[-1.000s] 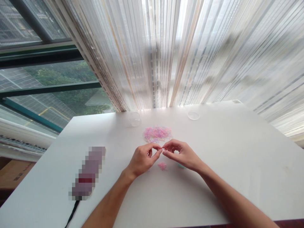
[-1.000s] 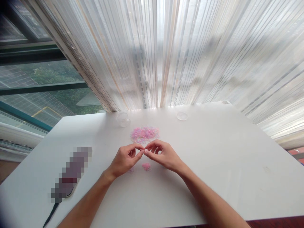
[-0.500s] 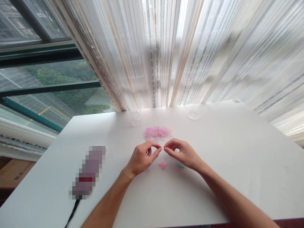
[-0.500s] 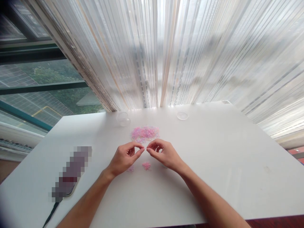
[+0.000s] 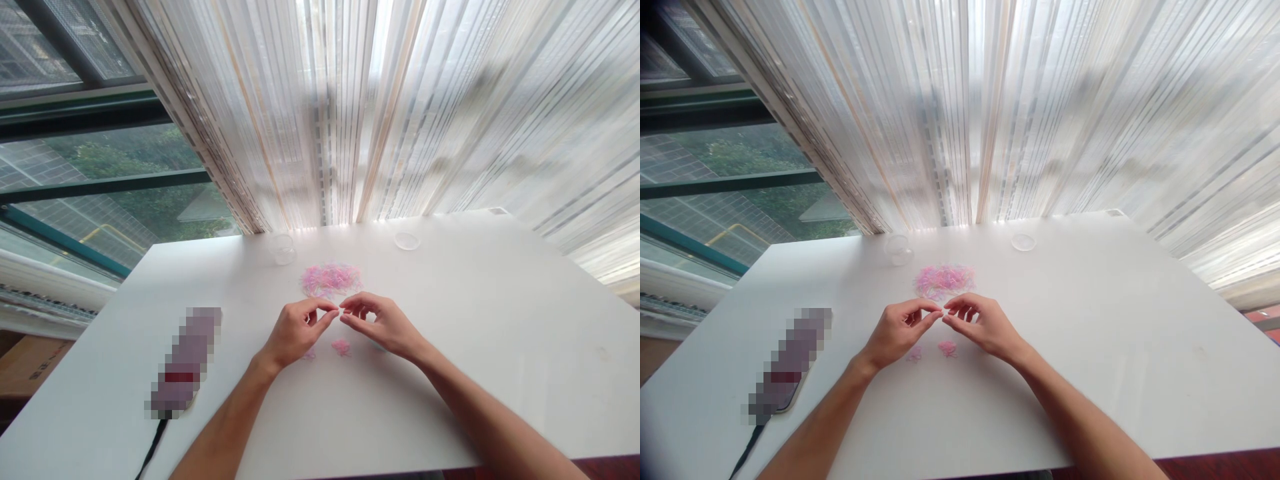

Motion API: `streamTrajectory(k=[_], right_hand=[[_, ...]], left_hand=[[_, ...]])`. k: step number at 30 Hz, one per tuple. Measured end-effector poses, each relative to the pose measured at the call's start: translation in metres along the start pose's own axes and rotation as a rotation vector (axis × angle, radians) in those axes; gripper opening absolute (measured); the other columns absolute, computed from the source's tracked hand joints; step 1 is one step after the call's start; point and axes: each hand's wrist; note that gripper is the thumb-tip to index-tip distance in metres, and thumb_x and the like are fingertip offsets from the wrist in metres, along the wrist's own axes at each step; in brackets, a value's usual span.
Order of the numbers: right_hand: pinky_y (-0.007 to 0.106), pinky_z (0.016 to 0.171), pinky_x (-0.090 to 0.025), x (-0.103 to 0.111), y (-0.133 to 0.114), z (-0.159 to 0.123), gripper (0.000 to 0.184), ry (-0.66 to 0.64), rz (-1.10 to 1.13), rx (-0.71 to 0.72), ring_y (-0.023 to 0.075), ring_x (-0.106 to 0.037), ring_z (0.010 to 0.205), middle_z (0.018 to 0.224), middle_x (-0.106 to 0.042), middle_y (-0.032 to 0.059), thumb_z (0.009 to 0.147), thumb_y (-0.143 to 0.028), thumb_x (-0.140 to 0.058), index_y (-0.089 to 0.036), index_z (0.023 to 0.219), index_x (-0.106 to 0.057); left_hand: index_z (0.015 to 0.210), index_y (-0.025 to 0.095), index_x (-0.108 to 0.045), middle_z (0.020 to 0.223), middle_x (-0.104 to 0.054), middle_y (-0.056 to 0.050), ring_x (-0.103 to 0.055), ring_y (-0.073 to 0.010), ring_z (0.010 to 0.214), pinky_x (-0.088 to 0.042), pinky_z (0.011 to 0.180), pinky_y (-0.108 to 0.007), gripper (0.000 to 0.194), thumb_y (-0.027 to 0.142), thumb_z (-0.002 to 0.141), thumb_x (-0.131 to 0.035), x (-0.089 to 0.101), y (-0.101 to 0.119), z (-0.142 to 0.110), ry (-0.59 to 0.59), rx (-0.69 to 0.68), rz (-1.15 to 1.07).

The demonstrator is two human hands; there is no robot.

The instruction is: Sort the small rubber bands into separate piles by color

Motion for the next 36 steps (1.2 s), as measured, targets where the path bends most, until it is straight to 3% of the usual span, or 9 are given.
streamTrajectory(k=[10, 16, 18, 24, 31, 36], right_hand=[[0.028, 0.063, -0.05, 0.0, -0.003, -0.002, 0.022, 0.029, -0.086, 0.061, 0.0161, -0.061, 0.069, 0.082, -0.072, 0.0039, 0.091, -0.038, -0.06, -0.022, 0.086, -0.073], [0.028, 0.065, -0.05, 0.008, -0.001, 0.0, 0.017, 0.065, -0.087, 0.061, 0.0163, -0.062, 0.071, 0.081, -0.071, 0.0028, 0.088, -0.034, -0.06, -0.022, 0.083, -0.07], [0.028, 0.064, -0.05, 0.011, -0.001, 0.001, 0.017, 0.106, -0.093, 0.029, 0.0164, -0.062, 0.07, 0.078, -0.071, 0.0022, 0.087, -0.035, -0.06, -0.021, 0.082, -0.069], [0.029, 0.067, -0.052, 0.016, 0.005, 0.006, 0.023, 0.239, -0.105, -0.062, 0.017, -0.064, 0.07, 0.076, -0.071, 0.0025, 0.088, -0.04, -0.059, -0.02, 0.083, -0.069], [0.03, 0.068, -0.051, 0.014, 0.009, 0.007, 0.026, 0.241, -0.1, -0.075, 0.0176, -0.064, 0.071, 0.077, -0.071, 0.003, 0.088, -0.043, -0.058, -0.02, 0.084, -0.068], [0.03, 0.069, -0.051, 0.014, 0.008, 0.007, 0.026, 0.239, -0.103, -0.078, 0.018, -0.065, 0.072, 0.077, -0.071, 0.0031, 0.088, -0.044, -0.057, -0.02, 0.084, -0.069]], left_hand=[[0.09, 0.02, -0.073, 0.067, -0.067, 0.002, -0.045, -0.0089, 0.052, -0.042, 0.056, -0.02, 0.018, 0.033, 0.092, -0.06, 0.002, 0.0, 0.0, -0.04, 0.027, 0.047], [0.088, 0.021, -0.074, 0.07, -0.069, 0.003, -0.047, -0.0092, 0.053, -0.041, 0.057, -0.02, 0.019, 0.034, 0.092, -0.06, 0.013, -0.003, 0.002, -0.047, 0.077, 0.076], [0.088, 0.022, -0.075, 0.075, -0.072, 0.002, -0.048, -0.0098, 0.054, -0.041, 0.057, -0.021, 0.021, 0.036, 0.092, -0.06, 0.019, -0.004, 0.002, -0.094, 0.105, 0.059], [0.086, 0.024, -0.079, 0.089, -0.073, -0.003, -0.061, -0.014, 0.074, -0.045, 0.063, -0.023, 0.015, 0.033, 0.088, -0.067, 0.02, 0.0, 0.001, -0.404, 0.076, -0.06], [0.094, 0.03, -0.081, 0.089, -0.069, -0.002, -0.062, -0.0153, 0.08, -0.046, 0.077, -0.026, 0.014, 0.033, 0.089, -0.067, 0.008, -0.003, -0.003, -0.467, -0.014, 0.042], [0.097, 0.032, -0.08, 0.09, -0.069, -0.003, -0.062, -0.0162, 0.081, -0.047, 0.076, -0.027, 0.016, 0.035, 0.09, -0.066, 0.006, -0.006, -0.004, -0.465, -0.027, 0.069]])
Point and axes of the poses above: each hand's wrist, its own z-axis towards the middle knuckle, its own x-axis out of the back of the hand, y = z × x
